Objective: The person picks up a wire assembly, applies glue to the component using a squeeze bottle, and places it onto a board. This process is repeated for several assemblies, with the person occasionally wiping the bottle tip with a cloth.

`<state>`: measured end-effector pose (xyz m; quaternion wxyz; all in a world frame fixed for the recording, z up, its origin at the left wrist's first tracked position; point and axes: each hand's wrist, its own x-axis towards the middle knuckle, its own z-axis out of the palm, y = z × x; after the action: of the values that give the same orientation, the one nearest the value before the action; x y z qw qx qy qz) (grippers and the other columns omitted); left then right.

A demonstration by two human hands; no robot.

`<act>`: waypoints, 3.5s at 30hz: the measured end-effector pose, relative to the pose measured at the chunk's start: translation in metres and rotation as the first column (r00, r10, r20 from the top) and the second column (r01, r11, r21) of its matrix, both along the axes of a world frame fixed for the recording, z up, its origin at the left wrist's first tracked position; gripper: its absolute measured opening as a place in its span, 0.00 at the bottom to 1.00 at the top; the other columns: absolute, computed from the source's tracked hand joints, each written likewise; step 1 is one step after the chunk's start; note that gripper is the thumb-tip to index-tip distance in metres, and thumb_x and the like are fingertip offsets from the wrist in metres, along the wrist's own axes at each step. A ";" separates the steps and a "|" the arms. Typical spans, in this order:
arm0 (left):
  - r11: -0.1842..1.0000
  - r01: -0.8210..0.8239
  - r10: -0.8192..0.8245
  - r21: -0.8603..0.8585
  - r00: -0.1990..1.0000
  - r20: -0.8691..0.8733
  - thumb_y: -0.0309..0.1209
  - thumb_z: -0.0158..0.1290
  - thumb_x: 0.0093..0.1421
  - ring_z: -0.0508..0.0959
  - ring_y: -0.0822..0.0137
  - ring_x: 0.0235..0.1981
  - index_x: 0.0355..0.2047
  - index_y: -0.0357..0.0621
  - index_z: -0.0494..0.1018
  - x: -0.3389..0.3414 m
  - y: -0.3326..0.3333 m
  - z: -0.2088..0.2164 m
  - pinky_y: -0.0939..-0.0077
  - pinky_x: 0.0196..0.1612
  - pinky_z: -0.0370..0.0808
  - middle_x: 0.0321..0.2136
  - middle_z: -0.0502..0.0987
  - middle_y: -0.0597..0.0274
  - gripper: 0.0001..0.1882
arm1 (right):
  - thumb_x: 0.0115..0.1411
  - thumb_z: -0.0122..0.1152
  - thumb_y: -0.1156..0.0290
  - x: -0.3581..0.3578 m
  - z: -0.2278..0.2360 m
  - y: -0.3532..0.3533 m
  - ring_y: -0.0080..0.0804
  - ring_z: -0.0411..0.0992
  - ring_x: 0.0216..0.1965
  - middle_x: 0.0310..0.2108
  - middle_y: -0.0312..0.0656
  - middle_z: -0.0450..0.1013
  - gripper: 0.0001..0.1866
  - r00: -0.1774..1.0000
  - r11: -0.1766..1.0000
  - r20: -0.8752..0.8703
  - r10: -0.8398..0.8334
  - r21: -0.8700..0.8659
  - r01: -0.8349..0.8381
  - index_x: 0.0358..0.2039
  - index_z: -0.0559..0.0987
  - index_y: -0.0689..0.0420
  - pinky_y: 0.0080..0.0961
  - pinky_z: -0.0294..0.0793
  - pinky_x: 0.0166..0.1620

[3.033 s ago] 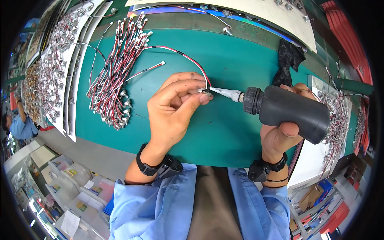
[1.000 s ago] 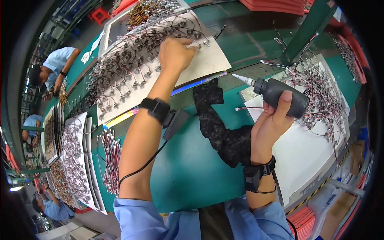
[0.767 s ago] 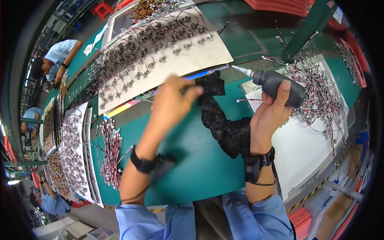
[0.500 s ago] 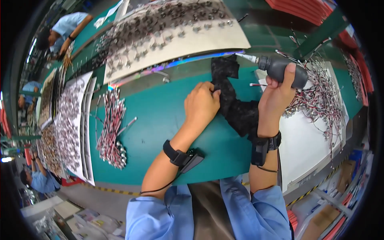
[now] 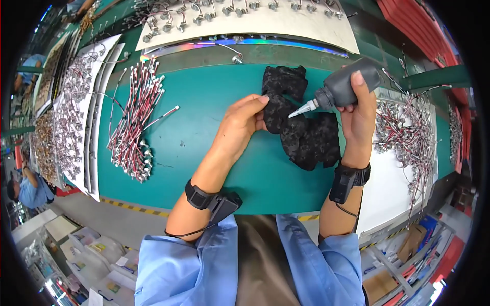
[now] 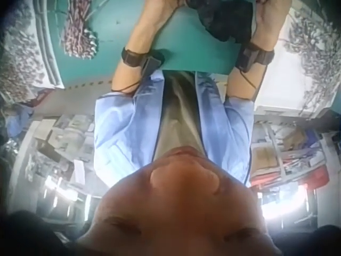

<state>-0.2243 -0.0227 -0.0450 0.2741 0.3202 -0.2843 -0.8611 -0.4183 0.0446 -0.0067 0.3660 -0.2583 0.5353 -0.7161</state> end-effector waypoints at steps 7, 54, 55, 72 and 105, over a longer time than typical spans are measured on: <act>0.983 0.006 0.005 -0.183 0.998 0.055 0.23 0.46 0.55 0.65 0.79 0.22 0.35 0.37 0.65 -0.007 0.013 0.000 0.85 0.25 0.66 0.26 0.67 0.68 0.07 | 0.50 0.58 0.59 0.004 -0.005 -0.005 0.12 0.60 0.18 0.23 0.33 0.67 0.18 0.977 0.988 -0.212 0.013 0.152 0.020 0.34 0.70 0.60 0.09 0.55 0.18; 0.427 0.082 0.840 -0.901 0.332 0.428 0.20 0.51 0.49 0.68 0.70 0.23 0.29 0.38 0.72 0.202 0.027 0.040 0.78 0.26 0.66 0.26 0.68 0.60 0.06 | 0.56 0.53 0.58 0.090 -0.031 -0.026 0.15 0.60 0.17 0.19 0.32 0.64 0.14 0.982 0.981 0.053 -0.182 -0.054 0.185 0.28 0.68 0.57 0.16 0.63 0.24; 0.432 0.143 0.840 -0.891 0.295 0.455 0.20 0.52 0.48 0.68 0.70 0.23 0.29 0.38 0.72 0.206 0.026 0.043 0.78 0.26 0.66 0.26 0.68 0.60 0.06 | 0.56 0.53 0.59 0.087 -0.029 -0.028 0.15 0.59 0.16 0.18 0.32 0.63 0.14 0.973 0.972 0.035 -0.227 -0.052 0.229 0.27 0.68 0.56 0.16 0.63 0.23; 0.527 0.282 0.835 -0.802 0.004 0.550 0.26 0.54 0.49 0.71 0.61 0.25 0.29 0.40 0.72 0.228 0.033 0.042 0.70 0.28 0.67 0.26 0.67 0.58 0.06 | 0.57 0.51 0.57 0.093 -0.037 -0.010 0.15 0.55 0.16 0.18 0.31 0.63 0.15 0.963 0.972 0.191 -0.193 -0.098 0.214 0.27 0.68 0.57 0.14 0.57 0.22; 0.754 -0.263 0.448 -0.602 0.876 0.180 0.14 0.50 0.49 0.77 0.68 0.30 0.34 0.29 0.69 0.122 -0.003 0.031 0.82 0.28 0.75 0.35 0.70 0.55 0.10 | 0.55 0.53 0.54 0.091 -0.011 -0.004 0.18 0.62 0.24 0.35 0.40 0.66 0.27 0.993 0.964 0.106 -0.060 -0.251 0.085 0.45 0.63 0.62 0.17 0.64 0.33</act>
<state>-0.1027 -0.0258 -0.0140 0.4676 0.4064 -0.4964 -0.6081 -0.3269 0.0407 -0.0179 0.3289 -0.2483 0.4293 -0.8037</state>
